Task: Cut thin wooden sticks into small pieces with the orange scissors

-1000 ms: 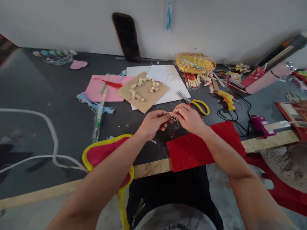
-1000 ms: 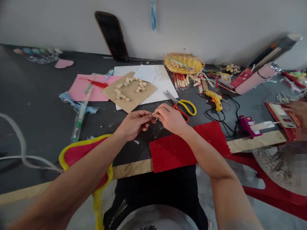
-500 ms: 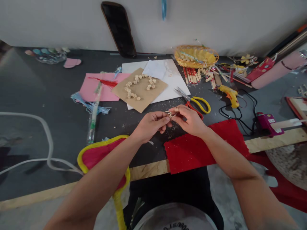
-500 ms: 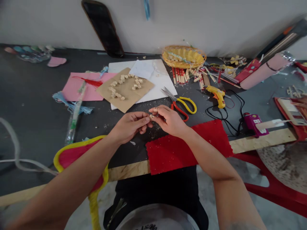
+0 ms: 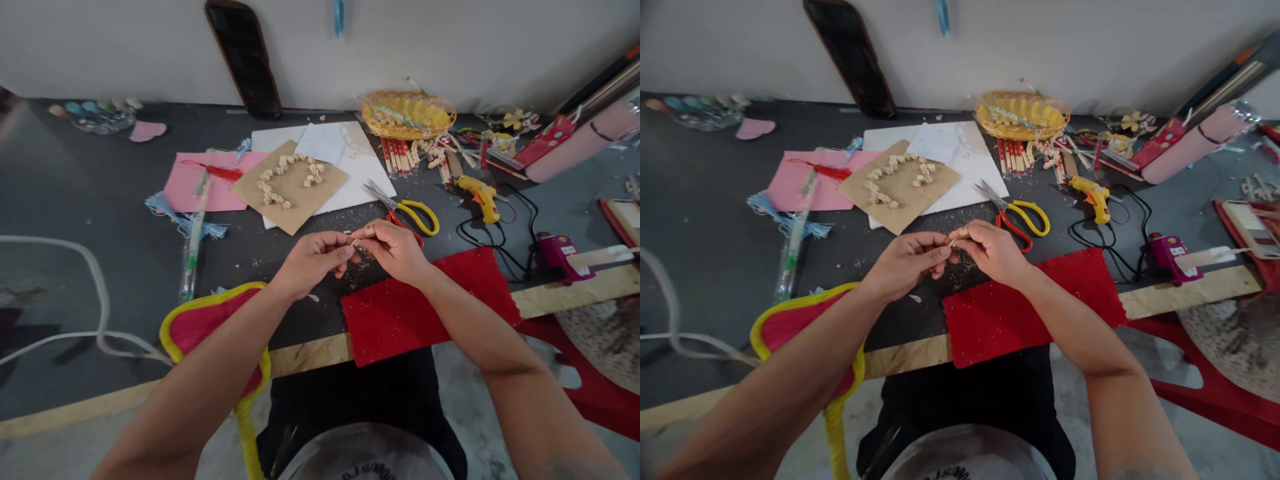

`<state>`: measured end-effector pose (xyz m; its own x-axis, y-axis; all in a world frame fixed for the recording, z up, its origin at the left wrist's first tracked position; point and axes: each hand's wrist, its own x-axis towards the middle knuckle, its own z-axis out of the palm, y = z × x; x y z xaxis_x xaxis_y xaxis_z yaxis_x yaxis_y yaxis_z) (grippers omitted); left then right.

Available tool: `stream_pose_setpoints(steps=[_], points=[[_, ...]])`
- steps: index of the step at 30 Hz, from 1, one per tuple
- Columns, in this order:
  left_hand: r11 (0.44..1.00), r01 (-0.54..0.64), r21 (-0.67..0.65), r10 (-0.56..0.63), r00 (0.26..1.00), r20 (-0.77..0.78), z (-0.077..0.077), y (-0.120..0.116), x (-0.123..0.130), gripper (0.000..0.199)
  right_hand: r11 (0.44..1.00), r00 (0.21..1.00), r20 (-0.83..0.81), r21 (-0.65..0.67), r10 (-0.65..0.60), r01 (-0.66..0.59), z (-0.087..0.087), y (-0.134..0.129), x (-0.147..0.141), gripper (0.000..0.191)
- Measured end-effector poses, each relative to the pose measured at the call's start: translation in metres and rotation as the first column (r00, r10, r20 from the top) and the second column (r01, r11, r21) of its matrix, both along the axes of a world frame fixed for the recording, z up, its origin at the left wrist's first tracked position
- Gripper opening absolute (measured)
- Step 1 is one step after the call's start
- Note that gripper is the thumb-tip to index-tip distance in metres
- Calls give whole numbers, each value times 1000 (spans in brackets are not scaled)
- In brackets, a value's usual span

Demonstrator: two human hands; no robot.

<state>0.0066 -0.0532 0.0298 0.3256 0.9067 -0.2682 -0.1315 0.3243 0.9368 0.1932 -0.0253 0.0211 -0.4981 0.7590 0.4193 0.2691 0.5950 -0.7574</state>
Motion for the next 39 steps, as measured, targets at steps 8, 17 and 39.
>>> stream_pose_setpoints(steps=[8, 17, 39], points=[[996, -10, 84, 18, 995, -95, 1, 0, 1, 22, 997, 1000, -29, -72, 6, -8, -1, 0, 1, 14], [991, -35, 126, 52, 990, -129, 4, -1, 2, 22, 996, 999, -15, -84, -37, 36, 4, -2, 4, 14], [997, -59, 48, 62, 996, -63, -2, 1, 0, 29, 899, 994, -106, -438, -31, -18, 1, 0, 1, 21]])
